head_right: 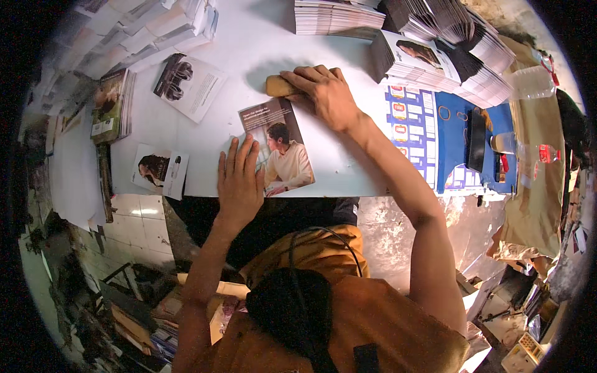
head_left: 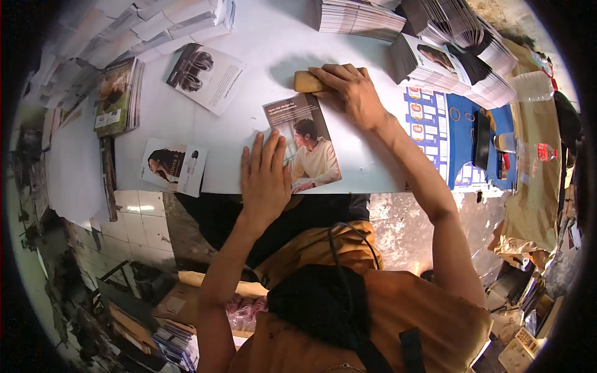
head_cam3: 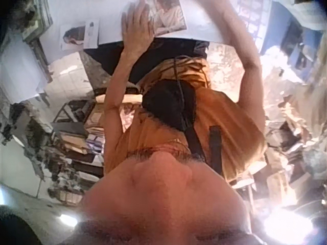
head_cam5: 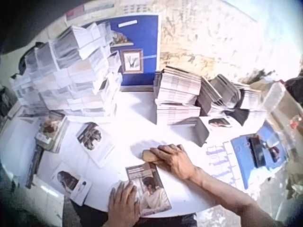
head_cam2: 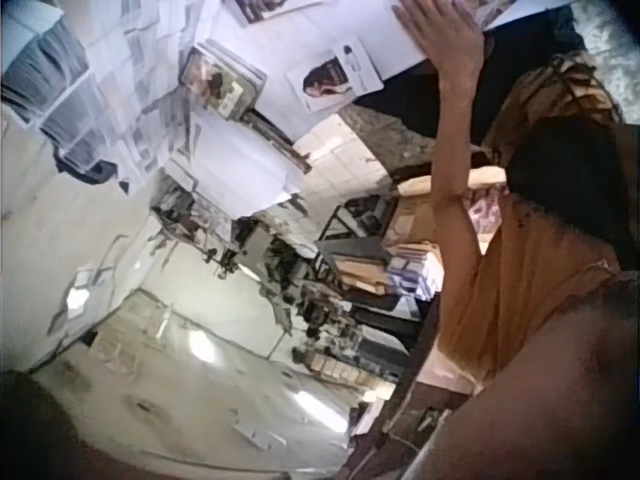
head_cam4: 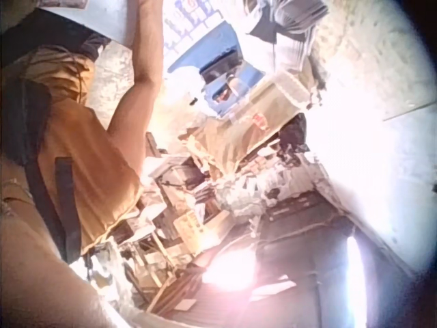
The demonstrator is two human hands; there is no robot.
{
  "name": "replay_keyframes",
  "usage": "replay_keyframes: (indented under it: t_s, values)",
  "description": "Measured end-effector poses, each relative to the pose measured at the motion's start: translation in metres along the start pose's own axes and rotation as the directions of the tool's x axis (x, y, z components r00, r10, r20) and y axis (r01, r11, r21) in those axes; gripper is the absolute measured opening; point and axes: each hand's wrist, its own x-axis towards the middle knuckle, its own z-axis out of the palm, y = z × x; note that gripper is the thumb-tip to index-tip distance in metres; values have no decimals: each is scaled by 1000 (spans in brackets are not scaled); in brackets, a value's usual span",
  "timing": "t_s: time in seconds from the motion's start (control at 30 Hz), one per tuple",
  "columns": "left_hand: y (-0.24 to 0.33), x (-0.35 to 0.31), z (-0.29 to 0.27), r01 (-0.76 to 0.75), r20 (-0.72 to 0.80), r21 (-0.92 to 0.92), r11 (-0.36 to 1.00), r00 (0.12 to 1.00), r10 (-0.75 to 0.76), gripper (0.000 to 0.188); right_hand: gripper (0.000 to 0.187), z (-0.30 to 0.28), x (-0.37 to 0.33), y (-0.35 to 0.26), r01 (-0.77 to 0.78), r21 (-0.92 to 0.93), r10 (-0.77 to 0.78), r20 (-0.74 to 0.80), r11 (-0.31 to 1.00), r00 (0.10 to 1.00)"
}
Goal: The person aligns, folds, and creases printed pamphlets on a table by hand and with a wooden tool, organizing them into stacks.
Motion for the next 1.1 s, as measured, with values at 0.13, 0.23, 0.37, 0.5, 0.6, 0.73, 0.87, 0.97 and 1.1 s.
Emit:
replay_keyframes:
  t_s: [0.13,0.23,0.37,0.5,0.6,0.73,0.87,0.97,1.1]
  values:
    - [0,1,-1,10,-6,-6,1000,1000,-10,54,49,-21,-41,-14,62,37,-69,216,997,974]
    - [2,3,-12,35,46,24,999,998,-36,56,53,-58,-85,-45,5,255,-109,396,967,912]
    - [15,53,-59,4,275,-116,993,961,29,69,52,-74,-118,-60,-100,220,-8,442,970,897]
    - [24,92,-51,-422,401,1,906,830,386,87,46,-63,-128,-44,-264,234,226,176,936,958]
    - [20,91,-47,-411,374,83,908,857,354,74,45,-49,-146,-22,-421,469,471,13,776,882]
    - [-2,77,-65,-290,375,76,954,895,242,53,46,-48,-143,-26,-431,469,489,-4,771,872]
    - [-31,29,-114,-290,-86,-112,950,956,281,32,46,-50,-140,-30,-427,391,459,11,815,888]
    - [-65,-10,-158,-177,-326,-62,982,934,148,27,45,-51,-139,-30,-455,368,495,-16,811,869]
    - [-143,-57,-149,40,-418,-3,999,908,-37,32,46,-46,-139,-25,-442,324,475,-28,837,879]
